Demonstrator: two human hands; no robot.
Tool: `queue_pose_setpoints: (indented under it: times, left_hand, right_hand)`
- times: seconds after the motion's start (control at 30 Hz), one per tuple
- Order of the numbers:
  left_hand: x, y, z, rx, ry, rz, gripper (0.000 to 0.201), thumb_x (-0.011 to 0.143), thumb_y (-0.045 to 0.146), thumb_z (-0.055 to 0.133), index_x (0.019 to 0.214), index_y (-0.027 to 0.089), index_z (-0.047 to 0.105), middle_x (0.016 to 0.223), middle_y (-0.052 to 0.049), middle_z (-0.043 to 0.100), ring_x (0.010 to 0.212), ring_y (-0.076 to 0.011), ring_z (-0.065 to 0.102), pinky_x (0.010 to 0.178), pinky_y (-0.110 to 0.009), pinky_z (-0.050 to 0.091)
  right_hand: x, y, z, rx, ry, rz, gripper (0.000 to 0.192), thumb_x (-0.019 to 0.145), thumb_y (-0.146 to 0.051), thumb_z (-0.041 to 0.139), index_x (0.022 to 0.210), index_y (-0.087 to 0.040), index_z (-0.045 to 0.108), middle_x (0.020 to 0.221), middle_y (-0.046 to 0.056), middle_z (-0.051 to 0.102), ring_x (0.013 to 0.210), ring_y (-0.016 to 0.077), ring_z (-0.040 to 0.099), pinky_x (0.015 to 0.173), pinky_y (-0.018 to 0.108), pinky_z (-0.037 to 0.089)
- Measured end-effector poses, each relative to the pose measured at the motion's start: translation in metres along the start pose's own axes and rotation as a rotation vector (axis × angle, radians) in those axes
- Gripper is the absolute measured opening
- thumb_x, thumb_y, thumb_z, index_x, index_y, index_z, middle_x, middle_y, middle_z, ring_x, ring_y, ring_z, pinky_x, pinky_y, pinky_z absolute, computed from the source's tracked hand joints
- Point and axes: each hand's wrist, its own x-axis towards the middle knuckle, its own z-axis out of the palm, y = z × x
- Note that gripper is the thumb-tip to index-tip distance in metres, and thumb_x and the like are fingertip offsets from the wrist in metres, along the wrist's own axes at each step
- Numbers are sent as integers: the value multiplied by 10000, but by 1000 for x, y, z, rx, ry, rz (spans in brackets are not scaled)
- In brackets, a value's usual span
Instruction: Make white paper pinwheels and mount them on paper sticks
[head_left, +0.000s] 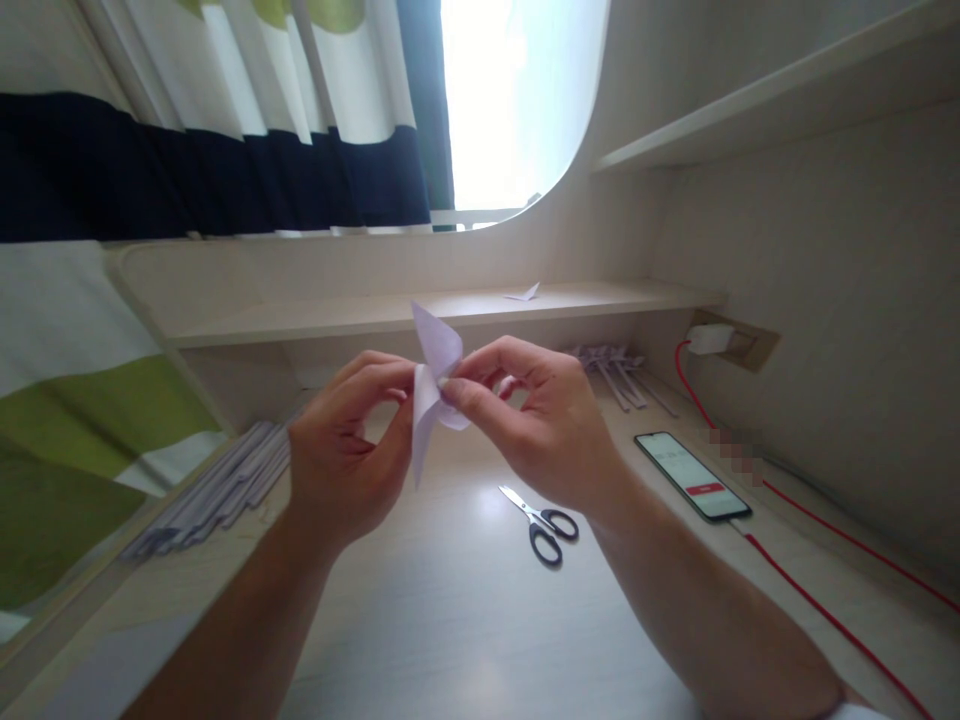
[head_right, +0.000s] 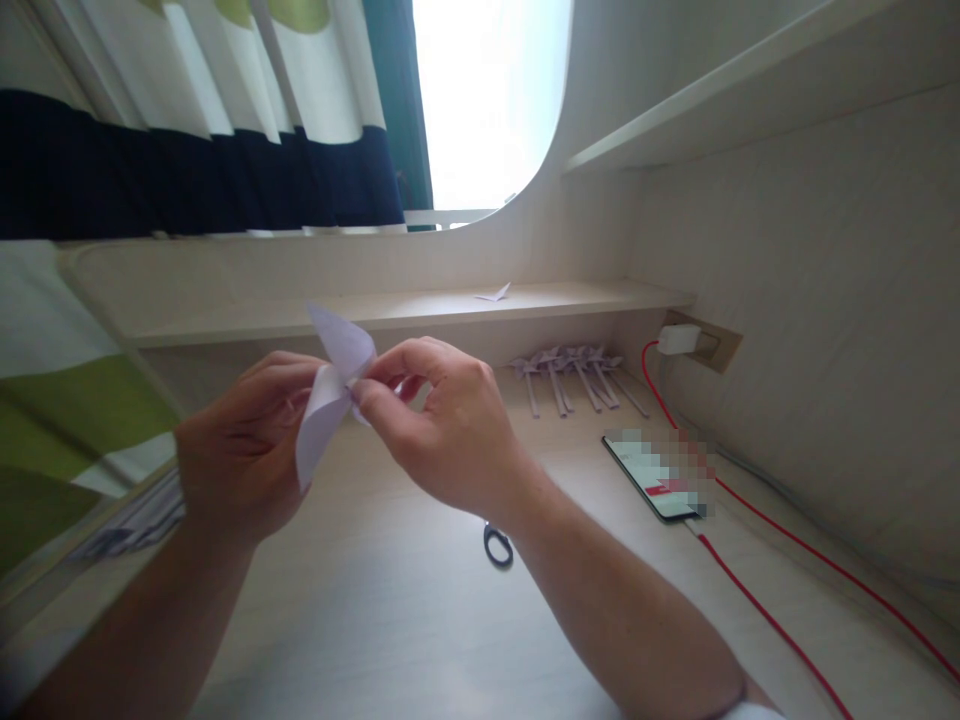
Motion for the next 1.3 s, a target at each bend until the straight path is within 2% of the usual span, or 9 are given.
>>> queue_pose_setpoints:
  times: [0.17,0.3,0.4,0.53,0.67,0.93,1.07,1.17,1.3]
  left_hand:
    - [3,-1,-2,-193,9,-84,161,881,318,844,1036,276,839,932,-47,737,808,-185,649,684,-311,509]
    - [3,-8,-4,-411,67,-247,306,785,317,927,1076,277,842,862,-2,719,742,-128,597,661,-229,485]
    - [4,-11,-3,-559,111,-348,339,702,319,976,1007,248,846,829,3,716,730,-123,612,663,-214,508]
    - [4,-15,-2,-683,97,-398,321,683,279,972,967,199,845,827,-12,732,729,-120,642,680,-210,542]
    - [3,-22,-5,-697,49,-435,295,709,287,955,965,197,839,829,-21,740,744,-144,663,691,-245,559]
    - [2,-21,-2,-717,-28,-531,271,758,375,928,970,236,830,922,-61,808,1000,-294,763,838,-396,620]
    - [2,-20,1,-697,-20,-548,342,734,419,943,988,223,825,899,-59,809,986,-287,765,867,-397,610]
    - [-1,-25,2,-601,-12,-531,352,752,436,932,992,204,822,921,-58,799,936,-243,745,829,-331,578]
    - [-6,-30,3,-497,-54,-463,290,843,443,859,979,193,806,886,-42,747,820,-189,675,731,-282,514]
  right_hand:
    - [3,0,-3,81,2,4,83,918,-264,774,911,-187,804,868,10,795,767,144,683,682,274,513]
    - [4,2,-6,141,13,30,106,942,-282,757,938,-176,762,871,6,768,800,143,688,685,261,524]
    - [4,5,-5,132,-33,66,222,903,-351,810,1032,-185,738,1008,25,770,870,166,699,707,282,543]
    - [4,6,-5,28,20,63,424,856,-435,853,1186,-208,713,1263,63,723,1068,216,686,823,339,552]
    - [5,4,-7,98,-54,53,299,893,-400,825,1125,-219,768,1213,49,756,1121,224,693,905,364,547]
    - [6,5,-7,269,-118,65,249,911,-349,809,1082,-174,762,1031,45,794,927,186,742,798,324,578]
    - [4,1,-8,72,67,-21,287,882,-245,808,1149,-194,717,1018,29,765,891,176,715,748,310,558]
    - [2,-3,-8,-105,197,-165,166,871,-142,767,1029,-193,755,927,5,718,814,148,656,734,296,520]
    - [1,-5,-10,-205,85,-198,61,887,-146,749,871,-185,794,788,-18,688,715,121,601,687,277,474]
